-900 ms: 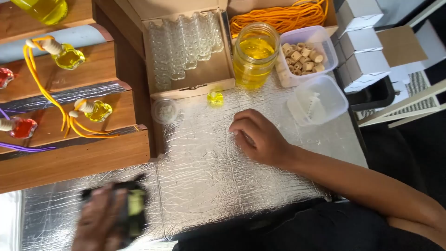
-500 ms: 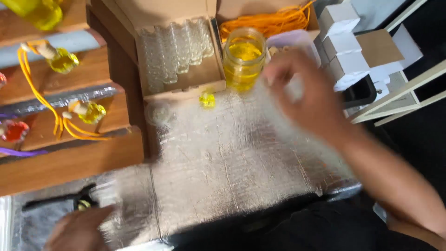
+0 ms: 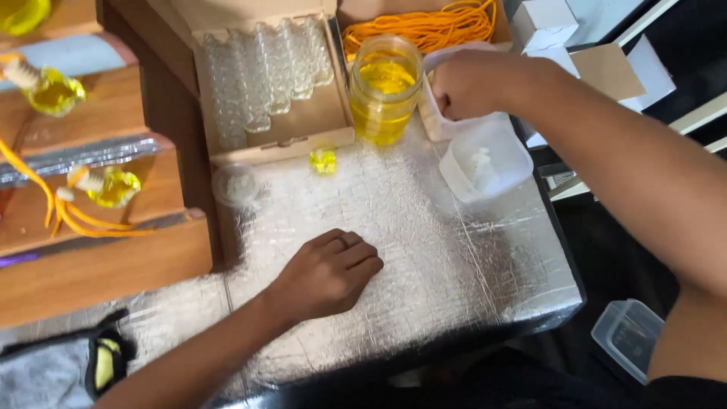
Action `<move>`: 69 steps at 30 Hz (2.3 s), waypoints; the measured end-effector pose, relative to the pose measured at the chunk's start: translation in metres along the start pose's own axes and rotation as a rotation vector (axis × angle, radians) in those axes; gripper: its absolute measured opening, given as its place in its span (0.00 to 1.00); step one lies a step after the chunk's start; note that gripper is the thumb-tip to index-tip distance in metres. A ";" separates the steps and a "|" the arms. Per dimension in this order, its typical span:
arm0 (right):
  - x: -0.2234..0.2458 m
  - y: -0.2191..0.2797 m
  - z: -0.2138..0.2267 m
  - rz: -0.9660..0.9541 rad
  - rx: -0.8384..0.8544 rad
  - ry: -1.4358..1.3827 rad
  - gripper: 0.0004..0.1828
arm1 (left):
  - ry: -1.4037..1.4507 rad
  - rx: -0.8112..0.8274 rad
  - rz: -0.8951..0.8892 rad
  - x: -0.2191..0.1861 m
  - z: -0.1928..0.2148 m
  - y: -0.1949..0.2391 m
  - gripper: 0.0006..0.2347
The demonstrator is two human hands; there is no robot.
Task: Assembling small perfume bottles by threading a cord through a wooden cap and attaching it to the bottle.
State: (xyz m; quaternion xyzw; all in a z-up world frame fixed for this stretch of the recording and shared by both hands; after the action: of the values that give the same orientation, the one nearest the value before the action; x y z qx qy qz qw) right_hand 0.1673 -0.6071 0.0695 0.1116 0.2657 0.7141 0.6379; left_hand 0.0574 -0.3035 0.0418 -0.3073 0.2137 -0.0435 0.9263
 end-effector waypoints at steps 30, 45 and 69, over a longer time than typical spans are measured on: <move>0.005 0.022 0.020 -0.160 0.151 -0.276 0.08 | -0.029 -0.031 0.581 0.052 0.020 0.019 0.11; 0.011 0.031 0.030 -0.118 -0.305 -0.029 0.11 | -0.045 0.035 0.586 0.051 0.019 0.018 0.12; -0.003 0.035 -0.001 -0.217 -0.345 -0.008 0.30 | -0.027 0.029 0.590 0.048 0.019 0.017 0.13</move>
State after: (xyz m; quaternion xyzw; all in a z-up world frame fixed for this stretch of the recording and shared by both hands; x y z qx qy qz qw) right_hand 0.1380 -0.6119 0.0874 -0.0258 0.1472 0.6758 0.7218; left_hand 0.1078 -0.2891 0.0279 -0.2191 0.2807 0.2286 0.9060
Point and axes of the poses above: each hand's wrist, its own y-axis away from the middle knuckle, its own z-axis out of the back of the hand, x = y × z, the point moved 4 cm from there along -y, towards the middle knuckle, and after that the axes turned 10 degrees about y, right-handed, at the moved point
